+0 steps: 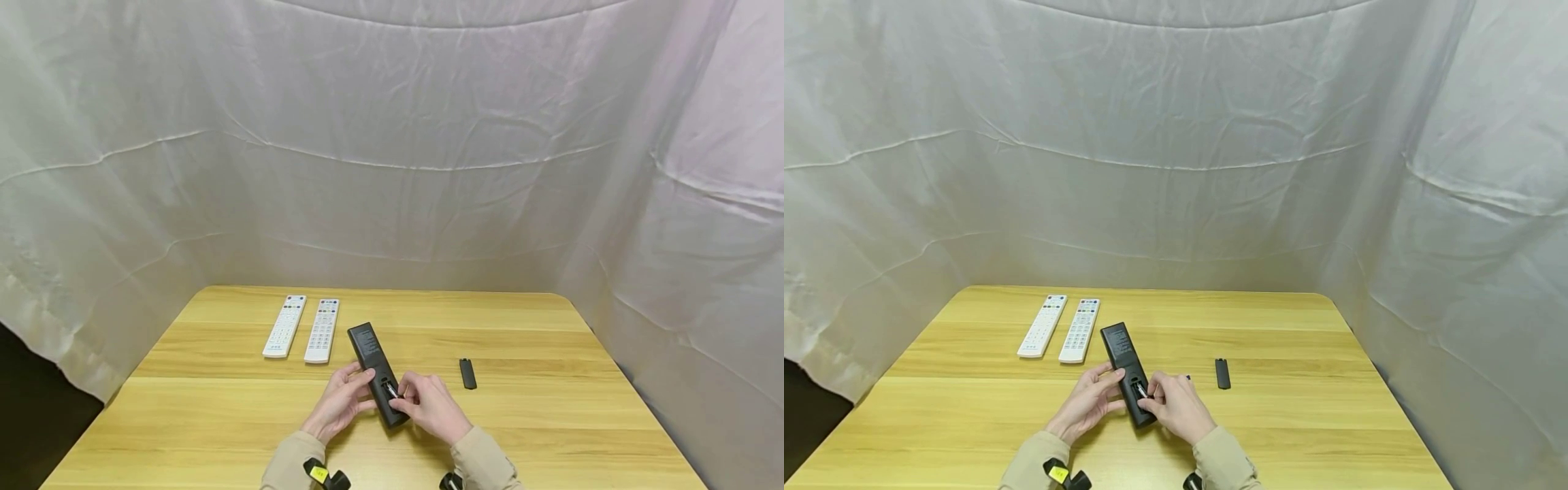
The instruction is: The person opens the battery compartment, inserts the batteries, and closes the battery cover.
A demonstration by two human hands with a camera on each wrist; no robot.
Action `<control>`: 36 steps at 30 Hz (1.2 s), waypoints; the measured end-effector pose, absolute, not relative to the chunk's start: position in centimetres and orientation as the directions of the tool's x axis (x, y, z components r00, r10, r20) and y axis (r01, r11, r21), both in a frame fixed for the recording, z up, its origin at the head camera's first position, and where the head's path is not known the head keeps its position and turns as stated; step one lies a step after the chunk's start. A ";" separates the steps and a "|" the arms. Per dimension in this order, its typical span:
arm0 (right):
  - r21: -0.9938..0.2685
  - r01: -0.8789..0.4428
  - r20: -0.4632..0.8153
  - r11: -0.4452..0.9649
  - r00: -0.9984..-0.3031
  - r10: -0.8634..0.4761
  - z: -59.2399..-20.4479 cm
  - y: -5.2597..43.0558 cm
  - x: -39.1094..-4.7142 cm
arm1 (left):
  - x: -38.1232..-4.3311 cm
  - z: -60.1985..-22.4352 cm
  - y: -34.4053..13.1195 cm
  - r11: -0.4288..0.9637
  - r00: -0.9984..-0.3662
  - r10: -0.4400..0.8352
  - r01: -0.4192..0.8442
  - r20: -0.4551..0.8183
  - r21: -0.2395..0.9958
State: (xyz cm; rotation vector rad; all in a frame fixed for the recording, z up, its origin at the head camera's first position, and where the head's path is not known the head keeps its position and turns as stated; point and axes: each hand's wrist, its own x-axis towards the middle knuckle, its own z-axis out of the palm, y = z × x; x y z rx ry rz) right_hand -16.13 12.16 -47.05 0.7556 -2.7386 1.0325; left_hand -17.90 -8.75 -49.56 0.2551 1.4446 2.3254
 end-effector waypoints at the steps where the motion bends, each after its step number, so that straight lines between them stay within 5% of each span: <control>1: -0.596 -0.486 0.270 0.639 -0.871 -0.411 -47.1 12.2 -16.1 | -17.9 -49.5 -8.8 -0.398 -0.907 0.418 -0.232 -0.050 0.888; 36: -0.789 -0.317 0.104 0.526 -0.913 -0.395 -47.4 12.2 -16.3 | -18.1 -49.2 -8.9 -0.406 -0.885 0.463 -0.262 -0.050 0.875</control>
